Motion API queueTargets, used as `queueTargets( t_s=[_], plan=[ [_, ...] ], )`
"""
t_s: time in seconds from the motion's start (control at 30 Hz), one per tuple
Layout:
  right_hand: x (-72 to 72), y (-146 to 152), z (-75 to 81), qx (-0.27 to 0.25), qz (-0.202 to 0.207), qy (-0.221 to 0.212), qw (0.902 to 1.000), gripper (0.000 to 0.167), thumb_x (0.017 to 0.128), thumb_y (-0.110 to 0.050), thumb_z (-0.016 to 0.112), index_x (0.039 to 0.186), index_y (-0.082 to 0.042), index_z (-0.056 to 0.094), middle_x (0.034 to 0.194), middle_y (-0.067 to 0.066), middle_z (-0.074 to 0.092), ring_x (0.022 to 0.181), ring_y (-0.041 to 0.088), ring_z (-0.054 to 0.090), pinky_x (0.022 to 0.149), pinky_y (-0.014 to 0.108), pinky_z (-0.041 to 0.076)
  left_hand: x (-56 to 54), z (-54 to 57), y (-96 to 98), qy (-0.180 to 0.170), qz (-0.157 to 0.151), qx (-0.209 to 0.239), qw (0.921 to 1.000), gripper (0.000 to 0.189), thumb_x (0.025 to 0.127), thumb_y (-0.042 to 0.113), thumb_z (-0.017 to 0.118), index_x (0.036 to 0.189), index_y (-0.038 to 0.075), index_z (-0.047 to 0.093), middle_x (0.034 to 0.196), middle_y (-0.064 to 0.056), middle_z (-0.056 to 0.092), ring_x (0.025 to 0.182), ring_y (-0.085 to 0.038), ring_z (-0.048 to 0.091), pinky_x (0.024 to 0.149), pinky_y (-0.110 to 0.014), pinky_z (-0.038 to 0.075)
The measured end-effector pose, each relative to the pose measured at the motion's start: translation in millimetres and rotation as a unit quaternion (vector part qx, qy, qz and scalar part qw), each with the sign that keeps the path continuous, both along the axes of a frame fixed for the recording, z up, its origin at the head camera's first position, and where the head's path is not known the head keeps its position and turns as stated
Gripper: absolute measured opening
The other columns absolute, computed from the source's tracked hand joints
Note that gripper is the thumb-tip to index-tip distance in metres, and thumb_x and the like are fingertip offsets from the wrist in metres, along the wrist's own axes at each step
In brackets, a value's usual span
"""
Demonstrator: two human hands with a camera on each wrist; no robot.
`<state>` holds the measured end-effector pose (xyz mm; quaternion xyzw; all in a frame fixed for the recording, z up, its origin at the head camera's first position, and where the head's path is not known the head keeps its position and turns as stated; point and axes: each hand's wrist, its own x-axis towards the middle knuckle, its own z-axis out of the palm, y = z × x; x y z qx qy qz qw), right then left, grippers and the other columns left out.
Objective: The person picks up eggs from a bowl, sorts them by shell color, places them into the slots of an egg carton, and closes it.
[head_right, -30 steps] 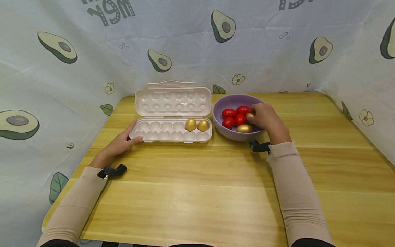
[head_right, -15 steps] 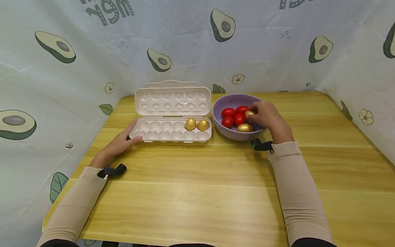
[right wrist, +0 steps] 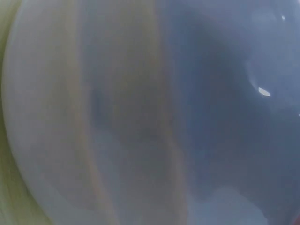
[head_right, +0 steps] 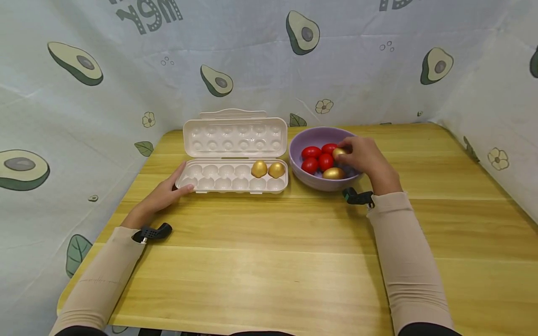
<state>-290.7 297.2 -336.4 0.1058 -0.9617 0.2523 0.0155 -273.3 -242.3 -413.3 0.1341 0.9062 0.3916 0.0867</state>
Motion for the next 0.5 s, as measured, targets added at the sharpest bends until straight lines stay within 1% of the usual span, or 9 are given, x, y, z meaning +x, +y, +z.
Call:
queueTargets(
  t_s=[0.13, 0.3, 0.5],
  plan=[
    [0.3, -0.7, 0.4, -0.006, -0.001, -0.004, 1.0000, 0.039, 0.091, -0.021, 0.068, 0.120, 0.005, 0.062, 0.118, 0.028, 0.059, 0.107, 0.041, 0.053, 0.093, 0.057, 0.044, 0.4, 0.4, -0.1, -0.001, 0.001, 0.002, 1.0000, 0.091, 0.092, 0.054, 0.057, 0.156, 0.028, -0.002, 0.160, -0.014, 0.010, 0.145, -0.035, 0.014, 0.114, -0.055, 0.014],
    [0.4, -2.2, 1.4, -0.009, 0.008, 0.019, 0.9998, 0.035, 0.091, -0.017, 0.067, 0.119, 0.004, 0.063, 0.118, 0.028, 0.060, 0.108, 0.042, 0.055, 0.095, 0.057, 0.043, 0.5, 0.5, -0.1, 0.000, 0.001, -0.001, 1.0000, 0.091, 0.092, 0.054, 0.056, 0.156, 0.028, -0.002, 0.160, -0.015, 0.011, 0.144, -0.036, 0.015, 0.114, -0.055, 0.015],
    [1.2, -5.4, 2.7, -0.022, 0.012, 0.029, 0.9993, 0.036, 0.091, -0.017, 0.068, 0.121, 0.003, 0.062, 0.120, 0.028, 0.060, 0.110, 0.044, 0.057, 0.095, 0.057, 0.043, -1.5, -1.5, -1.1, 0.000, -0.001, 0.000, 1.0000, 0.090, 0.093, 0.054, 0.056, 0.156, 0.030, -0.003, 0.161, -0.011, 0.009, 0.145, -0.035, 0.013, 0.115, -0.055, 0.014]
  ],
)
